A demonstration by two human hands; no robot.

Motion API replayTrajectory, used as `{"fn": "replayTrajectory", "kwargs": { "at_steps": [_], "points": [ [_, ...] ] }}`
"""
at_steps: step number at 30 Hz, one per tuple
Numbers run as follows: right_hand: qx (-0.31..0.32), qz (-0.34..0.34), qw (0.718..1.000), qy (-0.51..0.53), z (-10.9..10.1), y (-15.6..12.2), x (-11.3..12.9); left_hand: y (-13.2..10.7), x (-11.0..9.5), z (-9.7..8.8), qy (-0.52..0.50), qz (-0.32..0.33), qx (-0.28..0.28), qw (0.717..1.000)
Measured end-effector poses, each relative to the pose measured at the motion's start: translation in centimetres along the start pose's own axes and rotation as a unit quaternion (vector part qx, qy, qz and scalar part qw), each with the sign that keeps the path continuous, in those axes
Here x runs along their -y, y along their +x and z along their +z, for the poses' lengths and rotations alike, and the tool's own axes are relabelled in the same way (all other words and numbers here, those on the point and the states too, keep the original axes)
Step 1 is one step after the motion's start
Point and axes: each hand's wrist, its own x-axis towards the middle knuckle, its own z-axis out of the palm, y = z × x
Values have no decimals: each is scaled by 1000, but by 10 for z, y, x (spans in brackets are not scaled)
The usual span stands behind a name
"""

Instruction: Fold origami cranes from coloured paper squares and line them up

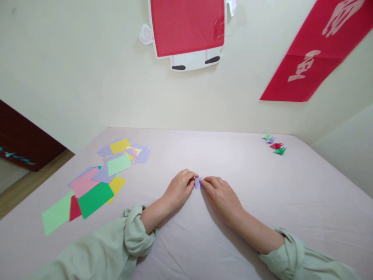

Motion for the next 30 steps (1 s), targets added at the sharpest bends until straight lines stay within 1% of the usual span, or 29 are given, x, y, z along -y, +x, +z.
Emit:
{"fn": "replayTrajectory", "kwargs": {
  "at_steps": [5, 14, 25, 30],
  "points": [
    [3, -2, 1000, 9, -2, 0, 1, -1, 3, -1, -15, 3, -2, 1000],
    [-9, -7, 999, 41, -1, 0, 0, -2, -2, -3, -25, -2, -1, 1000],
    [-14, -6, 998, 53, 0, 0, -1, -1, 0, -1, -39, -7, -8, 999],
    [-16, -9, 998, 54, 1, 0, -1, -1, -2, -1, -38, -36, -19, 998]
  ]
}}
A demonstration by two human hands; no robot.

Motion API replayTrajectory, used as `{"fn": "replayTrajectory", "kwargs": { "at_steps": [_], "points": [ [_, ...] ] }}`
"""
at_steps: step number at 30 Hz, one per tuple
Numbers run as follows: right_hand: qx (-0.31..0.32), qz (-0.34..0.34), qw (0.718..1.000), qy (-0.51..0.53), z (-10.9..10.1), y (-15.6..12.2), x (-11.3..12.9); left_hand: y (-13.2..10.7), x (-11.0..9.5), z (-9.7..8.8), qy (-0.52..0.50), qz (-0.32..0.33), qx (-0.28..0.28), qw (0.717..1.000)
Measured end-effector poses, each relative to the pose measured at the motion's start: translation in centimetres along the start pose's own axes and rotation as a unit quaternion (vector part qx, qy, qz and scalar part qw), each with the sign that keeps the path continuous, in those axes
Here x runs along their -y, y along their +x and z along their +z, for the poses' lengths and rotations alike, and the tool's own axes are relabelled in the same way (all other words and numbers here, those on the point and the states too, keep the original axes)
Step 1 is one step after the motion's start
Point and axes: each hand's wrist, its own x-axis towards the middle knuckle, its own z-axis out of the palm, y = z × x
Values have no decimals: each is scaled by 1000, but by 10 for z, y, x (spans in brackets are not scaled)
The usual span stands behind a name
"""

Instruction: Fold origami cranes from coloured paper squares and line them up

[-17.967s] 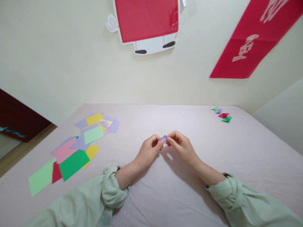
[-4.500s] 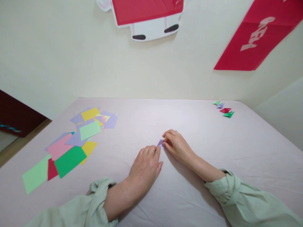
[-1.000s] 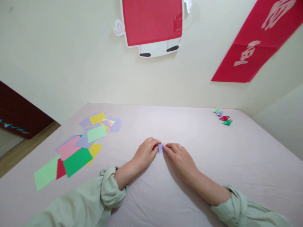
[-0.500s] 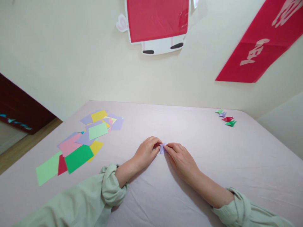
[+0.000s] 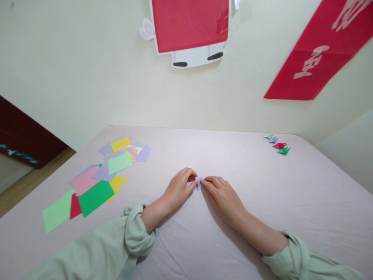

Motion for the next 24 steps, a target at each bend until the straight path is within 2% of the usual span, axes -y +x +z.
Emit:
{"fn": "replayTrajectory", "kwargs": {
  "at_steps": [12, 19, 24],
  "points": [
    [-18, 6, 1000, 25, -3, 1, 2, 0, 1, 1, -15, 43, 22, 999],
    [-22, 75, 988, 132, -5, 8, 3, 1, -1, 4, -1, 52, 37, 998],
    [-50, 93, 978, 177, 0, 12, -3, 1, -4, 7, 11, 58, 47, 997]
  ]
}}
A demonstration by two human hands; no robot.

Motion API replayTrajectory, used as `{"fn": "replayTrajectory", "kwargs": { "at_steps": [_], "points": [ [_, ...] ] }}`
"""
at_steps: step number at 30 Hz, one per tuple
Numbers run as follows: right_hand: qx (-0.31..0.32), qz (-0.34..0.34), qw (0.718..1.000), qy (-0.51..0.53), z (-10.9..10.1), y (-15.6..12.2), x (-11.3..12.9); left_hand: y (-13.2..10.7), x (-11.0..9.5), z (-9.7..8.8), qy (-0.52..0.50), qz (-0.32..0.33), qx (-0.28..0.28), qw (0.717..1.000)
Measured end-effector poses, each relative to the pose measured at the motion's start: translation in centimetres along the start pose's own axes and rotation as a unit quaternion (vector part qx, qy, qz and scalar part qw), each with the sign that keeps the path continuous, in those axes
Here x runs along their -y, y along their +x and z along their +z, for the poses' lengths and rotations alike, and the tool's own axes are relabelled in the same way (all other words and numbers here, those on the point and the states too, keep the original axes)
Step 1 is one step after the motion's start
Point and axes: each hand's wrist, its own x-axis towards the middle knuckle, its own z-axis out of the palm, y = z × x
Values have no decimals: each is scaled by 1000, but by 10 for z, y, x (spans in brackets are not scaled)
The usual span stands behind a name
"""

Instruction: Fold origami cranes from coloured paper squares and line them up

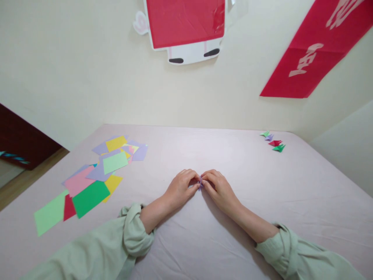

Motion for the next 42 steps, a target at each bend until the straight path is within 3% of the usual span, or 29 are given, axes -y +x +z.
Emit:
{"fn": "replayTrajectory", "kwargs": {
  "at_steps": [6, 18, 24, 30, 42],
  "points": [
    [-2, 7, 999, 45, -1, 0, -1, 0, -3, 1, -16, -30, -6, 999],
    [-25, 27, 992, 118, -2, -2, 1, 2, -1, -2, -157, -77, -56, 983],
    [-30, 65, 975, 209, 0, -2, 4, 3, -3, 1, -182, -98, -88, 975],
    [-40, 55, 958, 277, 3, -4, 0, 2, -10, 4, -220, -112, -72, 966],
    [-4, 55, 953, 299, 3, -5, 1, 3, -5, 5, -153, -59, -77, 983]
  ]
}}
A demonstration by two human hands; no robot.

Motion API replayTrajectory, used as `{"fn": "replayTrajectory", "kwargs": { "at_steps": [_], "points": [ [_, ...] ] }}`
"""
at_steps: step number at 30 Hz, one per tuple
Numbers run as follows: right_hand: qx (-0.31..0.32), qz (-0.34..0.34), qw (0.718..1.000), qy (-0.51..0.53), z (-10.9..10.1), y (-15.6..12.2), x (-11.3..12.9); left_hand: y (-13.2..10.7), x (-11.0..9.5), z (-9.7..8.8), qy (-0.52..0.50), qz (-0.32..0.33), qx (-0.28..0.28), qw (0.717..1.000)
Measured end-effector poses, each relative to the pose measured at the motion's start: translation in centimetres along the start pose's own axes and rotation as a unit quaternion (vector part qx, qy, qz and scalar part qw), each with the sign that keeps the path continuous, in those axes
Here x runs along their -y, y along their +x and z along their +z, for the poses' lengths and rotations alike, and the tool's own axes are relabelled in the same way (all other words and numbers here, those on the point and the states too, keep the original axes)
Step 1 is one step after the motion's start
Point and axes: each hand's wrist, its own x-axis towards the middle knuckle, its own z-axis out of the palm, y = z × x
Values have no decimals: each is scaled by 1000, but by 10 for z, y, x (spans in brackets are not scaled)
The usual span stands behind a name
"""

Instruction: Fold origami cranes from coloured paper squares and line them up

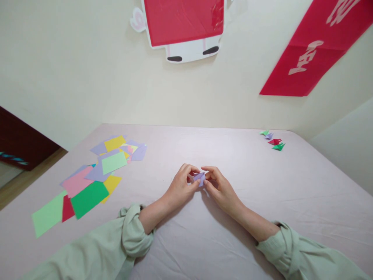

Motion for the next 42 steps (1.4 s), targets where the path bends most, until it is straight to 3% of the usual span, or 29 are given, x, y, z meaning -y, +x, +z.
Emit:
{"fn": "replayTrajectory", "kwargs": {
  "at_steps": [8, 15, 20, 25, 31, 35, 38, 42],
  "points": [
    [4, -1, 1000, -15, 0, 0, 1, -3, -9, -5, 66, 59, 7, 996],
    [-8, -5, 999, -43, -3, 2, 3, -4, -10, -5, 71, 63, -4, 996],
    [-46, 8, 997, -62, -8, 4, 2, 0, 0, -5, -10, -35, -29, 999],
    [-60, 15, 994, -87, -11, 4, 1, 2, 8, -3, -135, -137, -53, 980],
    [-41, 14, 995, -84, -10, 3, -5, 4, 2, -6, -172, -173, -53, 968],
    [-36, -46, 990, -127, -11, 3, -4, 5, 1, -8, -187, -188, -64, 962],
    [-20, -114, 972, -204, -12, 2, 1, 5, 2, -8, -196, -192, -60, 960],
    [-4, -136, 946, -294, -12, 2, 4, 5, 2, -8, -202, -189, -52, 960]
  ]
}}
